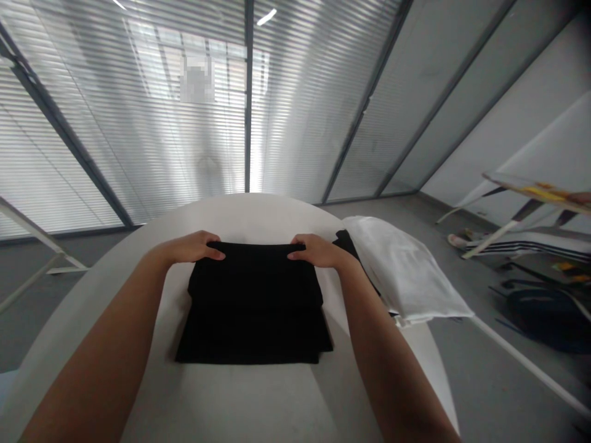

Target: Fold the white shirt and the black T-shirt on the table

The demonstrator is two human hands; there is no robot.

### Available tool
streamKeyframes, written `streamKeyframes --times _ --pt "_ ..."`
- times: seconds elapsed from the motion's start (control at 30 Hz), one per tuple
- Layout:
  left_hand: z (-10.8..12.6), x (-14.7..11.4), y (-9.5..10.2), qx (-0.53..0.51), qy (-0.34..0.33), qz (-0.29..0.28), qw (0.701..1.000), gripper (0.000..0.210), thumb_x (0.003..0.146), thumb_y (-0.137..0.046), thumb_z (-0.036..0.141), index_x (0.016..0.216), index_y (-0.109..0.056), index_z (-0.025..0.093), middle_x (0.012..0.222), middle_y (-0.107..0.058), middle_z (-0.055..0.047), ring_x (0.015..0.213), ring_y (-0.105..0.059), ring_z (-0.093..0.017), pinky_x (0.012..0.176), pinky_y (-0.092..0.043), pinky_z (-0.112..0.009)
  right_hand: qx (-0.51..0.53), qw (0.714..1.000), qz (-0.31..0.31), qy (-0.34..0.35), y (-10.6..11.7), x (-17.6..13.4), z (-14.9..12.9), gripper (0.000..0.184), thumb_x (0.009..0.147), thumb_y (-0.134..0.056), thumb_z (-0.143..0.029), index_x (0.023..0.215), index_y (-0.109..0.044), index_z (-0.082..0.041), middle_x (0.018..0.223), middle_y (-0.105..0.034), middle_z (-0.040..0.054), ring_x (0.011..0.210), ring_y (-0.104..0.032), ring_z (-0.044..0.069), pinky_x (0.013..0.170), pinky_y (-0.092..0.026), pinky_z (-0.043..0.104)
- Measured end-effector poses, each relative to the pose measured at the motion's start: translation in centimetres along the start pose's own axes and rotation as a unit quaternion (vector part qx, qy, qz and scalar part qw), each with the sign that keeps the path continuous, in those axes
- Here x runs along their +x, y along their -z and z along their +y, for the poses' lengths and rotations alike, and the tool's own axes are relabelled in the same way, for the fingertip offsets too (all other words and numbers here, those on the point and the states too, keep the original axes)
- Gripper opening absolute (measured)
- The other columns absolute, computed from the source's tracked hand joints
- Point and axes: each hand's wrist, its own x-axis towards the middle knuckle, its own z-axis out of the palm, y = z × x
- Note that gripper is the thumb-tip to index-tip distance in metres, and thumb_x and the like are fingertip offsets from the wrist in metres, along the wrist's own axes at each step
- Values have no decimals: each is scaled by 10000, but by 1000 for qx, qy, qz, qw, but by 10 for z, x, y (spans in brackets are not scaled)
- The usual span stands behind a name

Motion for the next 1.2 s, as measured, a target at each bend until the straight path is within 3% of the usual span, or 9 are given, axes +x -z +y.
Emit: streamKeyframes --times 0.17,0.27,0.33,0.47,0.67,0.77,0.9,1.03,1.2 --pt "13 -2 6 39 -41 166 984 424 735 -605 553 956 -660 196 915 -688 -34 846 -629 -223 737 -479 -310 -5 984 179 -3 6 2 -6 228 818 -656 -346 979 -641 -185 964 -665 41 905 -598 195 840 -430 313" --pt "21 -2 8 49 -63 314 946 448 750 -624 508 1072 -643 196 1070 -671 -62 970 -611 -240 857 -477 -349 -9 952 304 28 9 5 -11 207 812 -652 -308 975 -626 -183 995 -642 53 956 -583 201 886 -427 333" --pt "24 -3 10 61 -83 366 925 441 750 -642 477 1096 -639 202 1140 -648 -73 1045 -586 -251 930 -453 -374 -14 940 337 45 12 4 -14 183 808 -646 -272 969 -620 -189 995 -633 51 975 -574 202 897 -424 337" --pt "21 -10 17 93 -100 317 939 382 738 -649 436 1055 -658 222 1102 -657 -52 1026 -593 -247 925 -458 -374 -37 960 274 46 21 -5 -24 158 770 -656 -205 923 -621 -202 964 -633 30 920 -577 187 844 -435 320" --pt "19 -33 30 93 -60 132 985 280 743 -577 385 959 -689 247 950 -700 0 875 -638 -200 773 -483 -293 -6 999 38 15 31 -26 -41 141 751 -652 -189 889 -638 -218 892 -674 13 822 -619 166 718 -458 270" --pt "34 -36 25 124 -42 109 985 284 798 -499 402 915 -699 239 879 -705 -12 802 -635 -199 728 -475 -299 3 999 -42 -3 31 -30 -54 122 812 -608 -248 927 -643 -223 854 -694 15 754 -636 163 657 -465 263" --pt "58 -14 -12 223 -62 165 959 424 898 -374 476 997 -689 208 998 -691 -95 954 -616 -256 852 -455 -379 -102 994 25 12 7 -18 -73 213 907 -503 -294 1051 -636 -210 1020 -691 77 942 -635 209 826 -469 326" --pt "62 18 -65 280 -40 199 938 538 939 -292 513 1274 -571 198 1246 -606 -163 1156 -543 -328 972 -380 -503 -207 967 149 -12 -45 6 -78 406 980 -381 -340 1336 -504 -188 1373 -531 137 1305 -429 293 1070 -304 504" --pt "48 39 -93 298 -28 228 926 524 960 -278 421 1396 -468 202 1322 -582 -155 1230 -502 -324 1044 -274 -543 -183 973 137 -43 -91 27 -60 533 1013 -192 -487 1426 -425 -245 1490 -430 82 1388 -335 265 1138 -180 514"
